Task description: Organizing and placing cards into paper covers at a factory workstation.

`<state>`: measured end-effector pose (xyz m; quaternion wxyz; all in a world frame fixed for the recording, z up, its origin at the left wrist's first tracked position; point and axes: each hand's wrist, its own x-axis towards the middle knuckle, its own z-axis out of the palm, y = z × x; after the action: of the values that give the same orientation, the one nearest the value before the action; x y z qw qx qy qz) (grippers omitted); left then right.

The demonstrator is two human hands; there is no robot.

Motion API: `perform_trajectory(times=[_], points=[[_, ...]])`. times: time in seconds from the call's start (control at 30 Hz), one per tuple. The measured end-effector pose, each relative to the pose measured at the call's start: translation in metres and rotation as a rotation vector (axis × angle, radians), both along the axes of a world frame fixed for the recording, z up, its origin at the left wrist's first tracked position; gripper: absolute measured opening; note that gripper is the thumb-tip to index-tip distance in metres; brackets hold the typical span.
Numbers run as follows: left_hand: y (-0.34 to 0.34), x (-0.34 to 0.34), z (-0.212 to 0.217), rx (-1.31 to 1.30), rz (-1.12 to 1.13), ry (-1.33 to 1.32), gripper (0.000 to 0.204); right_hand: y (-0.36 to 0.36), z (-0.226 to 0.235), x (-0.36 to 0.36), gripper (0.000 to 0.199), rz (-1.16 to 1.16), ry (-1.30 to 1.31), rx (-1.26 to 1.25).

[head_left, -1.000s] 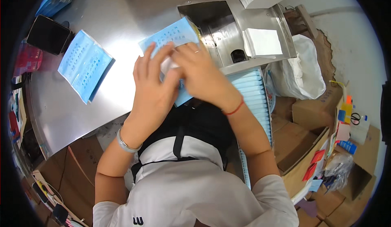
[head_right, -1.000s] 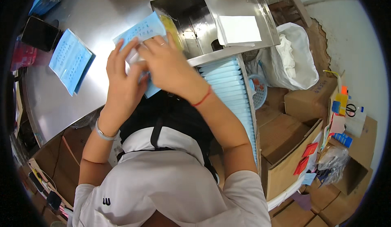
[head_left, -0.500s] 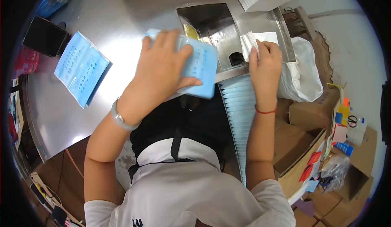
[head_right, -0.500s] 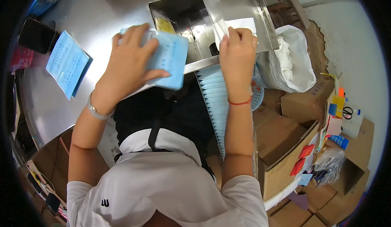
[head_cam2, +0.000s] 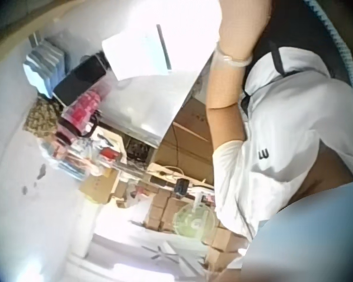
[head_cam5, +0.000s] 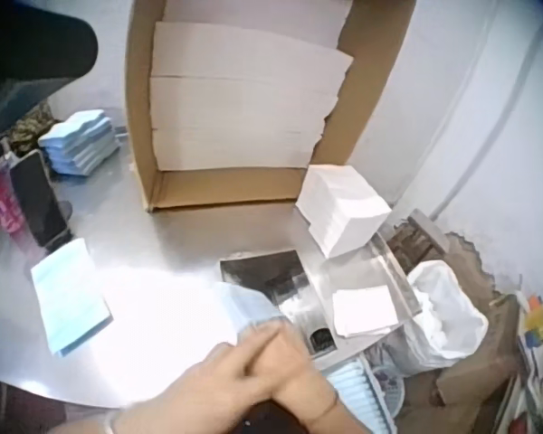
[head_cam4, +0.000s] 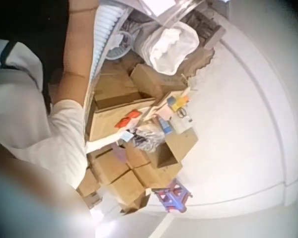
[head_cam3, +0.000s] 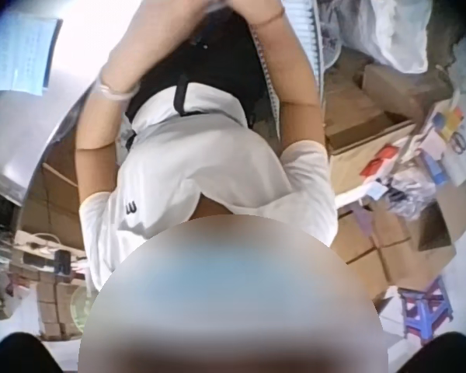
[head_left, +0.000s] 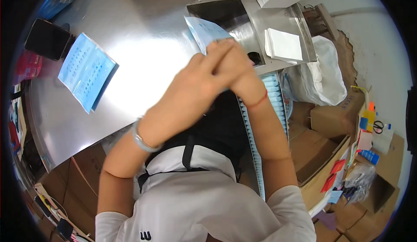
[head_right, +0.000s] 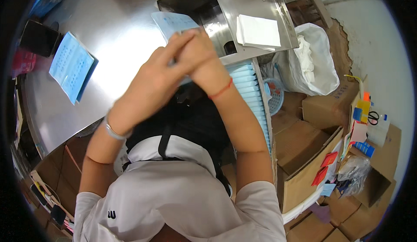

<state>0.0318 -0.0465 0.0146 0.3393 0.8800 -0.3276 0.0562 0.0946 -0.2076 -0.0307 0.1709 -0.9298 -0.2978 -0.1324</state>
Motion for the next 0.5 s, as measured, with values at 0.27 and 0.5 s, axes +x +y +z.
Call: perform_trajectory(times=[0.27,0.5], points=[[0.210,-0.034,-0.054,0.294,0.997,-0.226,0.057,-0.049,0.039,-0.018,0.015,-0.625,-0.313,0.303],[0.176,-0.023,-0.019,0.399,0.821,-0.301,0.017,-0.067,0.009,-0.022,0.023,-0.610,-0.258,-0.023]])
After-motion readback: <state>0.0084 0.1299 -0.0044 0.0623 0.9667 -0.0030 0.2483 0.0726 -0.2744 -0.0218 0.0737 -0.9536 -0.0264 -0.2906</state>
